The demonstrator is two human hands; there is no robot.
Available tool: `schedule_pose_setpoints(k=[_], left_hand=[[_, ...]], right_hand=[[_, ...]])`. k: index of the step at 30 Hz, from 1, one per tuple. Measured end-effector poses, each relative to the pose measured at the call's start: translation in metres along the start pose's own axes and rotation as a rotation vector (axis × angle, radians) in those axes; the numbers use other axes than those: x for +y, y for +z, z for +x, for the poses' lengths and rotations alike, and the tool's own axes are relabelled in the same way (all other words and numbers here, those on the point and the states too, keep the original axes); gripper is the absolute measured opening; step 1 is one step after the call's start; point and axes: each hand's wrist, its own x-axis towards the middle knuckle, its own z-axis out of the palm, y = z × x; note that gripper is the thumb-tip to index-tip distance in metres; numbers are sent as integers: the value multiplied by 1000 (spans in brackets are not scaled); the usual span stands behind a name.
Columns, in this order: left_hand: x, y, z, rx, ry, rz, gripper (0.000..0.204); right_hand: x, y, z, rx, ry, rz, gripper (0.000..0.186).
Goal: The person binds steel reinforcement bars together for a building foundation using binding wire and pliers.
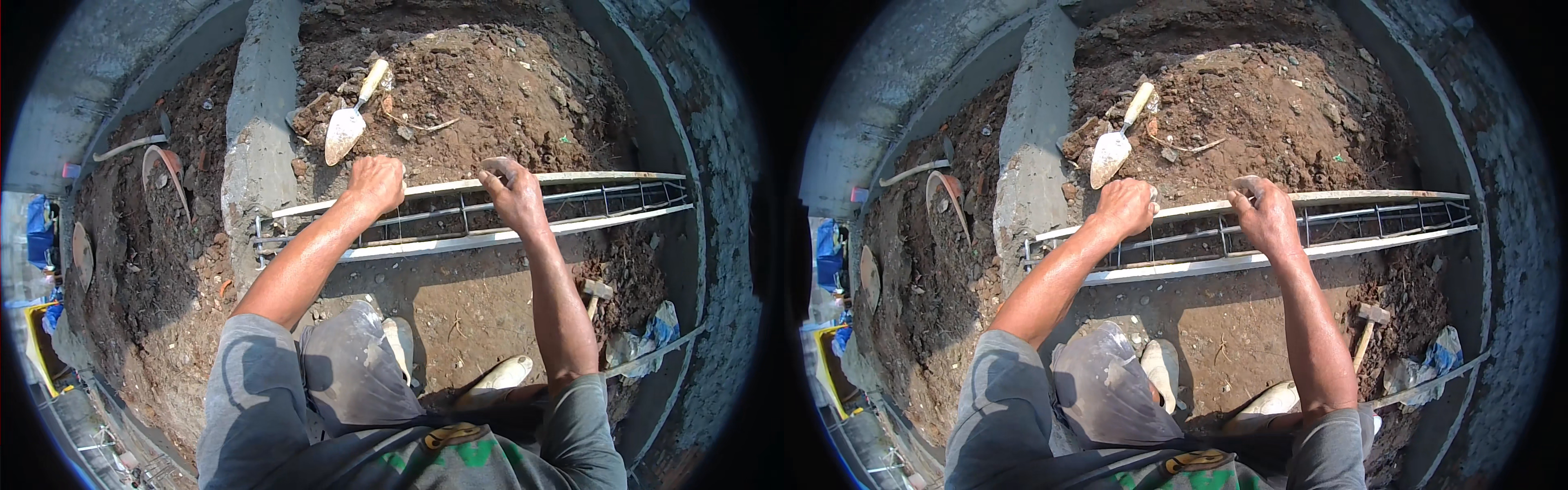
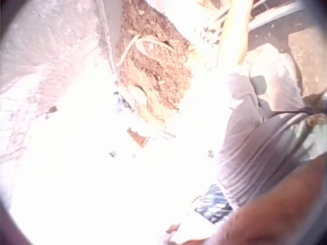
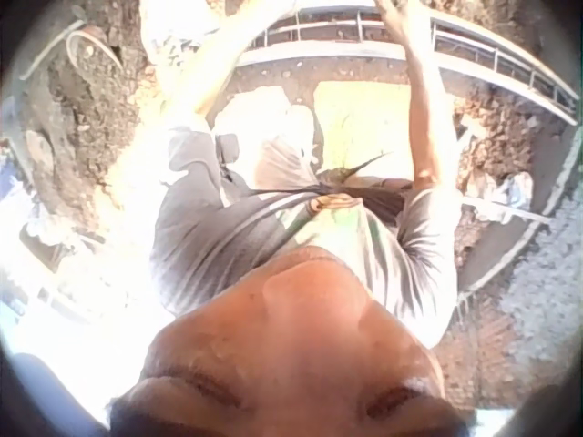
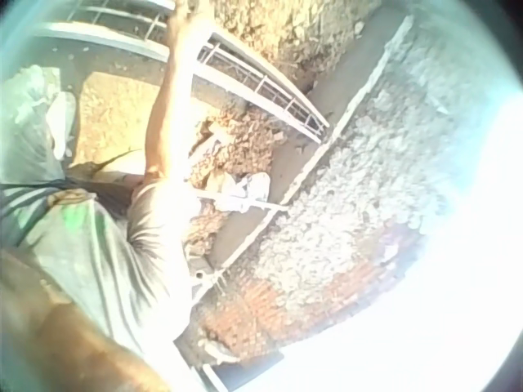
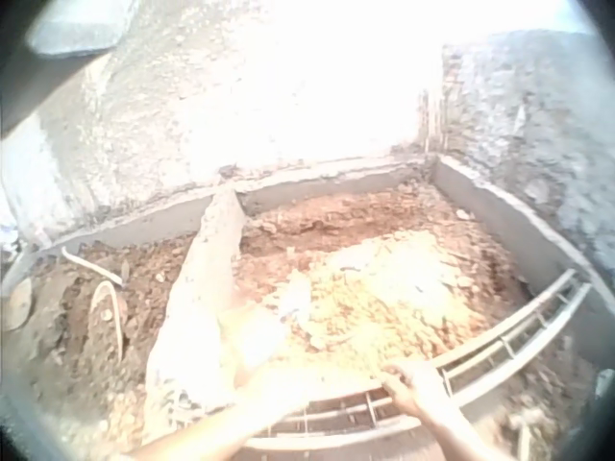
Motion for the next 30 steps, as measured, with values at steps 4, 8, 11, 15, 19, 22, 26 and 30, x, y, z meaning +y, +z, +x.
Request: schedule_pose_setpoints(k=[4,8,11,15,19,22,26,30], left_hand=[[19,-15,7,-131,-168,102,21],[16,-18,16,-163,-296,39,24],[16,-22,22,-407,-510,-45,28],[29,-5,18,-208,-664,-214,32],[-17,21,18,-258,-614,-463,13],[-47,25,21,-169,-595,-623,25],[-53,-23,15,310,-249,-833,24],[-66,-50,1,583,-305,-1009,21]], right_hand=[[29,8,-36,65,24,60,25],[38,18,-51,59,8,92,22],[37,27,-53,46,-16,27,21],[9,34,-22,-158,-26,-31,33],[-80,36,71,-125,-219,-192,44],[-119,50,71,-360,-366,-321,33],[-59,79,17,-130,-340,-168,18],[-48,105,-20,-135,-250,-216,21]])
